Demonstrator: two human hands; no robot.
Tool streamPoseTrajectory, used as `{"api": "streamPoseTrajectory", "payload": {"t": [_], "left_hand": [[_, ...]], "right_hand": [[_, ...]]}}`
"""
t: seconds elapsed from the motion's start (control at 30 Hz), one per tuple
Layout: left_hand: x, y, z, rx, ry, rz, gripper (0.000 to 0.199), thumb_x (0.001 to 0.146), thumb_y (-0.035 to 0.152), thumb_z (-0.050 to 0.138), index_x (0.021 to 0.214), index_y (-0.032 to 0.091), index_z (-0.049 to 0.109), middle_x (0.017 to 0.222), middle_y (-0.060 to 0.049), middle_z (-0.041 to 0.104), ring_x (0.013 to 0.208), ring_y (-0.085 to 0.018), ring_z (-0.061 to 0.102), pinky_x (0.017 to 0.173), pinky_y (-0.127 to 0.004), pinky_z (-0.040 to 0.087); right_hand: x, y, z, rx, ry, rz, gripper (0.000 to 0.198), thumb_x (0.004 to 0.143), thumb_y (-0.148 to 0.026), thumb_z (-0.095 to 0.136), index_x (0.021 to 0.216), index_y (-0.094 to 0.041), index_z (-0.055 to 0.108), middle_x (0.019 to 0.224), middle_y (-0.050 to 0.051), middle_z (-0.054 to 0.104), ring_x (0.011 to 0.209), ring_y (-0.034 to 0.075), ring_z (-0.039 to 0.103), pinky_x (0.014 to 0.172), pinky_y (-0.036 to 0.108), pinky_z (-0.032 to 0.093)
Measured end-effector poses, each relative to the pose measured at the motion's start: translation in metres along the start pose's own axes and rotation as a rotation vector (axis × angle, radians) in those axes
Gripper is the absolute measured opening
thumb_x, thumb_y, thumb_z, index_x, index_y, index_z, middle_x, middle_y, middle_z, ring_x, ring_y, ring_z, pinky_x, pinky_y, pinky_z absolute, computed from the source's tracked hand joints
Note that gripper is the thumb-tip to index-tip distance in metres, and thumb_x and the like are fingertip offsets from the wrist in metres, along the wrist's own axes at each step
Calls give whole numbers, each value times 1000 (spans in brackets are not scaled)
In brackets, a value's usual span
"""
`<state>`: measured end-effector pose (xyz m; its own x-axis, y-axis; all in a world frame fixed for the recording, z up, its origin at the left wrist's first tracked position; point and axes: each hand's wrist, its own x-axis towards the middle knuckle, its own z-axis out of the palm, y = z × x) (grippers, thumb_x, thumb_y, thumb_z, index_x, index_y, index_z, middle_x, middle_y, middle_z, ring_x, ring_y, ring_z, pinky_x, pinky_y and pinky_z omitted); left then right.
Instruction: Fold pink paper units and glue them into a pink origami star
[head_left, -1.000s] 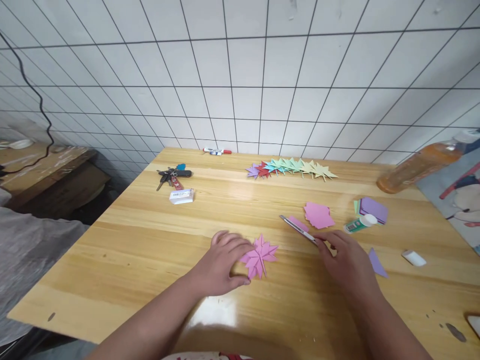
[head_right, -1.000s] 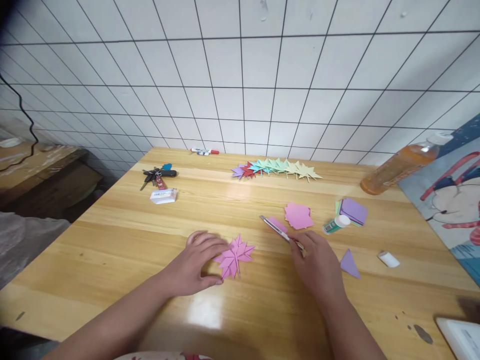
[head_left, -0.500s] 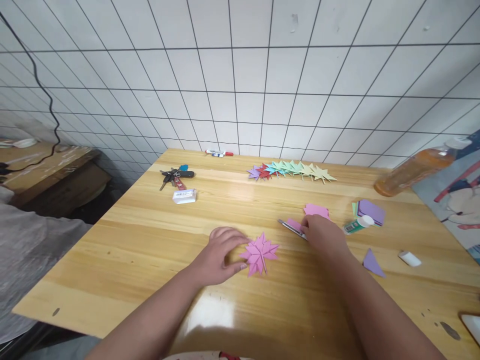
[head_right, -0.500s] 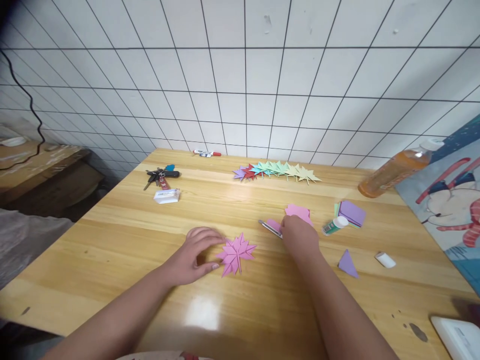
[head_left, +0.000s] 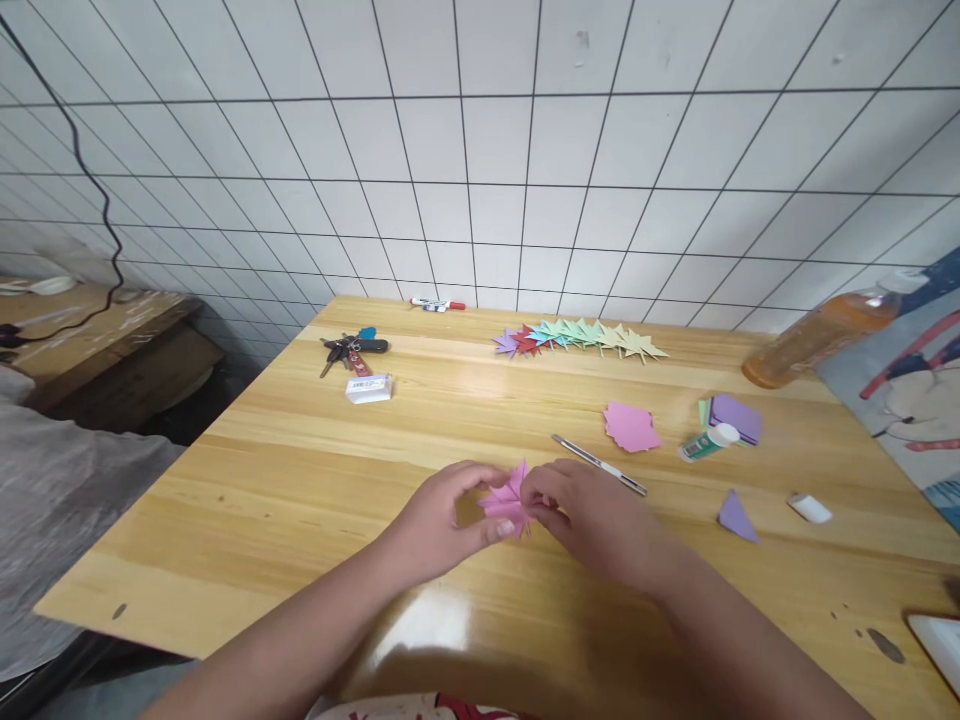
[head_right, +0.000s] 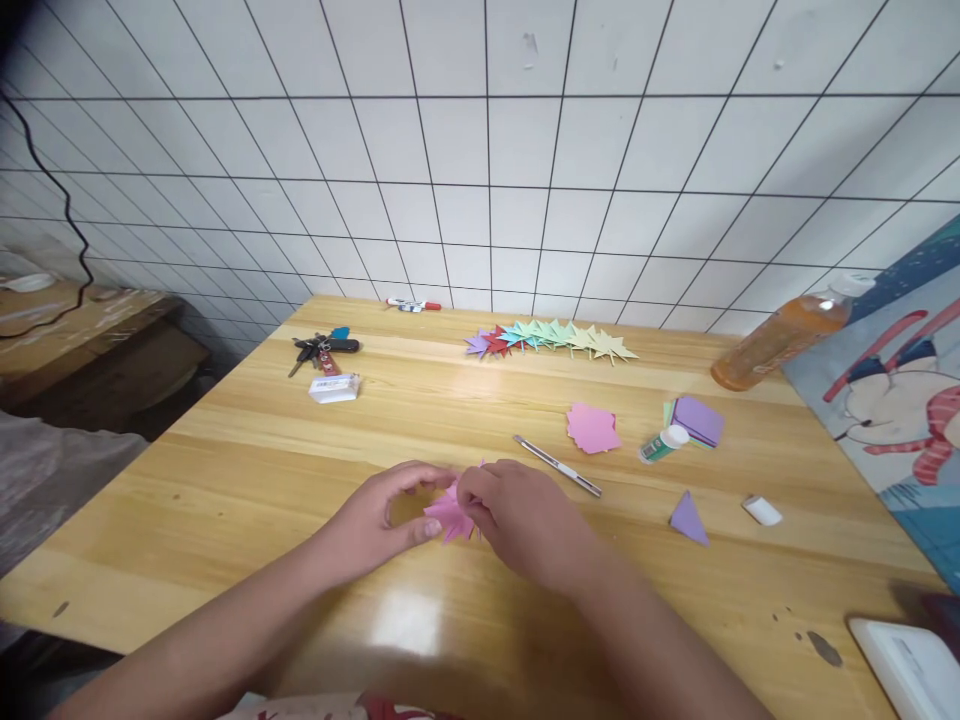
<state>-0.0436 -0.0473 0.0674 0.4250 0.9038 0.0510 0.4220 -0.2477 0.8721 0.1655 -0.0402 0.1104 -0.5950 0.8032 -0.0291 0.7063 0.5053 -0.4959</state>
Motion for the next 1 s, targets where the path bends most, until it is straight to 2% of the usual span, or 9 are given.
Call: {"api": "streamPoseTrajectory", "payload": {"t": [0.07,0.13,0.2,0.3,0.43,0.67,0.9,1.0], "left_hand": [[1,2,4,31,25,-50,14,77,31,60,86,21,65,90,-3,67,85,-18,60,78,-28,44],[2,-2,8,46,54,-100,15,80,29,55,72,19,63,72,0,65,70,-15,58,66,-24,43],[3,-8,12,50,92,-138,19,81,29,52,69,17,61,63,2,60,61,-13,54,58,-22,40],[5,-16,18,87,125,-138,21,82,29,50,68,18,60,64,1,59,62,-13,53,59,-23,39],[9,-20,25,253,159,-65,17,81,25,50,69,20,61,86,-2,64,84,-18,55,77,-31,39],[9,-25,36,484,230,-118,16,78,29,55,65,20,60,94,-1,60,95,-20,49,82,-37,32],[12,-29,41,554,222,-122,16,78,29,56,64,20,58,95,-1,58,96,-20,48,81,-38,30],[13,-28,41,566,210,-124,17,78,30,56,64,20,57,96,-2,58,96,-21,48,82,-38,29]], "right_hand": [[2,0,5,121,43,18,14,83,-16,47,85,-22,60,77,-1,63,72,13,54,61,24,34],[5,5,13,247,90,93,18,82,-18,50,95,-24,61,79,-1,64,70,13,55,62,24,36],[8,13,22,395,125,190,21,79,-20,53,98,-24,61,76,-1,64,65,12,55,61,24,38],[12,26,38,580,143,300,10,77,-25,55,80,-19,63,68,-2,62,62,11,54,58,23,39],[17,39,57,656,169,362,12,76,-27,55,74,-18,62,66,-2,61,60,11,53,56,22,39],[16,47,71,447,227,389,19,75,-24,55,93,-25,61,65,-5,60,57,11,51,55,23,36],[18,49,74,294,179,363,21,76,-18,51,94,-26,57,66,-5,59,58,12,50,53,22,30],[17,50,74,217,175,311,18,76,-17,51,91,-25,57,67,-5,58,60,12,49,54,22,30]]}}
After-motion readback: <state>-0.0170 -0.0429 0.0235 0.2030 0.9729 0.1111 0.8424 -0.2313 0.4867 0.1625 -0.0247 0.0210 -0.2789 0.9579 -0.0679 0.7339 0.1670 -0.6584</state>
